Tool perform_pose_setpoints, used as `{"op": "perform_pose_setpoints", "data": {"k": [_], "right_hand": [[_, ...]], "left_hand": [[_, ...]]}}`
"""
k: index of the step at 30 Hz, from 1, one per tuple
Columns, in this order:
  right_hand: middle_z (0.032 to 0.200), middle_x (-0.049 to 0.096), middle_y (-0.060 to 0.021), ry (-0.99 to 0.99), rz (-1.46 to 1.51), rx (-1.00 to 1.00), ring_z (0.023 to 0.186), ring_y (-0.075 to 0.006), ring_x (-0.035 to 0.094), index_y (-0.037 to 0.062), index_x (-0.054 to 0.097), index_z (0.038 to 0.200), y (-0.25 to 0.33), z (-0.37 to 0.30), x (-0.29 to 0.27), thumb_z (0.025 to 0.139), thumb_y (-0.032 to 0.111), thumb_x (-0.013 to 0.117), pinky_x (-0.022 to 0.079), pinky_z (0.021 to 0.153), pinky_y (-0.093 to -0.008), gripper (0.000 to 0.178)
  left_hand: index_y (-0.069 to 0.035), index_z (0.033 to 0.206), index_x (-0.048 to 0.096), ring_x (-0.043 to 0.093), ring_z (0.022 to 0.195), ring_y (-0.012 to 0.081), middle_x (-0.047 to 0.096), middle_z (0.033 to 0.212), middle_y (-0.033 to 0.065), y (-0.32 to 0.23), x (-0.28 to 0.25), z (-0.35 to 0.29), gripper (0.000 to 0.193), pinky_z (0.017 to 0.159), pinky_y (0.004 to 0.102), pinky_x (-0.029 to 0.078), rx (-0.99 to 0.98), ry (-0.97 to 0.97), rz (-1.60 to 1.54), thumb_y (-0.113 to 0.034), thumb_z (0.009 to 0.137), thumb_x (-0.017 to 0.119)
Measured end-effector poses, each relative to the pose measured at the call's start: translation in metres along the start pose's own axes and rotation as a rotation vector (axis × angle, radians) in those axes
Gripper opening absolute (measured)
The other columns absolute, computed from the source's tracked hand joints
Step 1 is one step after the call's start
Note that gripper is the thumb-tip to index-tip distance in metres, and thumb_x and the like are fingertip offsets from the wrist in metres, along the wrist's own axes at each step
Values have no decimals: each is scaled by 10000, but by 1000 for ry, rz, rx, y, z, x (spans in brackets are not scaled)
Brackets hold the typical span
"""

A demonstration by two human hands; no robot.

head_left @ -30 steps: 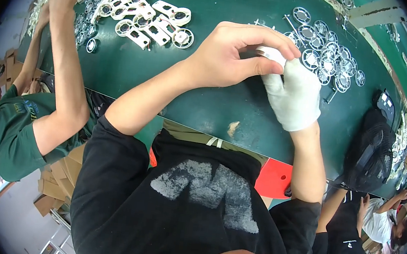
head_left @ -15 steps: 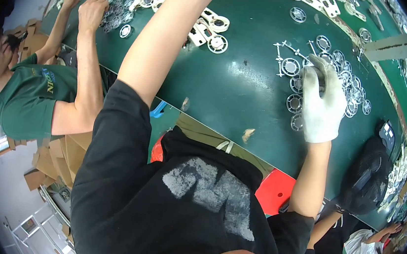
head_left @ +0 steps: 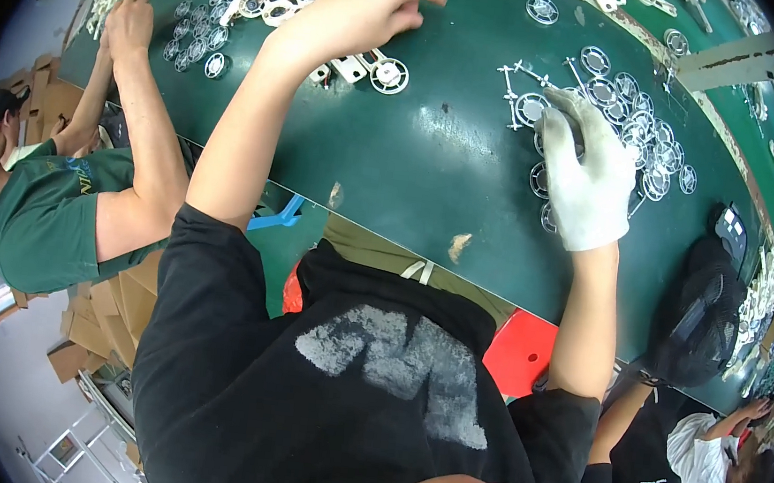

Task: Assembling small circular components by inserting them into frames and wiping them with a cloth.

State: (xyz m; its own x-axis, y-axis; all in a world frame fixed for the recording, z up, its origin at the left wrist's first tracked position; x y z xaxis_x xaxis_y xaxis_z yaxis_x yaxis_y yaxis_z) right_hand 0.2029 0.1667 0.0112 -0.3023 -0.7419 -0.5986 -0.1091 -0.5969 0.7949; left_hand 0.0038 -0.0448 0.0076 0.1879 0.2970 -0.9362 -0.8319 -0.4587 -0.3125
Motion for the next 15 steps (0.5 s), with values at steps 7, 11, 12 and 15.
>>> {"op": "perform_pose_setpoints", "data": {"k": [7,11,12,15], "right_hand": [[987,754,-128,-47,29,-4,893,-186,717,14,721,1187,-8,3,-4,983,198,626,546,837,-300,291],[921,736,-90,-69,49,-34,834,-110,671,4,711,1208,-5,3,-6,998,158,619,534,806,-267,276],[924,735,-88,-63,49,-24,842,-108,670,4,712,1206,-3,2,-7,998,155,619,532,811,-265,273],[990,760,-135,-87,86,-43,910,-223,737,27,727,1162,-10,2,-5,944,210,661,556,841,-322,293]], "left_hand": [[-94,1246,686,630,992,325,674,1118,132,-12,-9,-12,384,906,404,526,-80,63,165,-208,884,749],[-64,1124,717,596,1032,308,693,1062,81,3,-3,-20,263,926,404,509,-126,120,208,-130,872,746],[-56,1085,717,605,1015,313,694,1047,81,4,-4,-17,212,927,406,504,-84,77,178,-103,880,737],[-36,1092,697,671,857,268,690,1026,98,-9,-13,-4,202,797,381,545,72,-25,152,-120,909,720]]}}
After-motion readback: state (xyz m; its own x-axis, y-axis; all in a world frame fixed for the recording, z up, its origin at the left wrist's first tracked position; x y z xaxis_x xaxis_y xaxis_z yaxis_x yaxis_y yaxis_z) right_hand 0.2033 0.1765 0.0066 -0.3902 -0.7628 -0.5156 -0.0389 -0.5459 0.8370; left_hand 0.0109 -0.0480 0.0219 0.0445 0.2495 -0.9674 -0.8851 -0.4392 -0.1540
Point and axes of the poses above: each hand's wrist, its own z-axis towards the middle knuckle, its own x-axis out of the palm, y = z × x, the point moved 3 cm from there along z, towards the middle knuckle
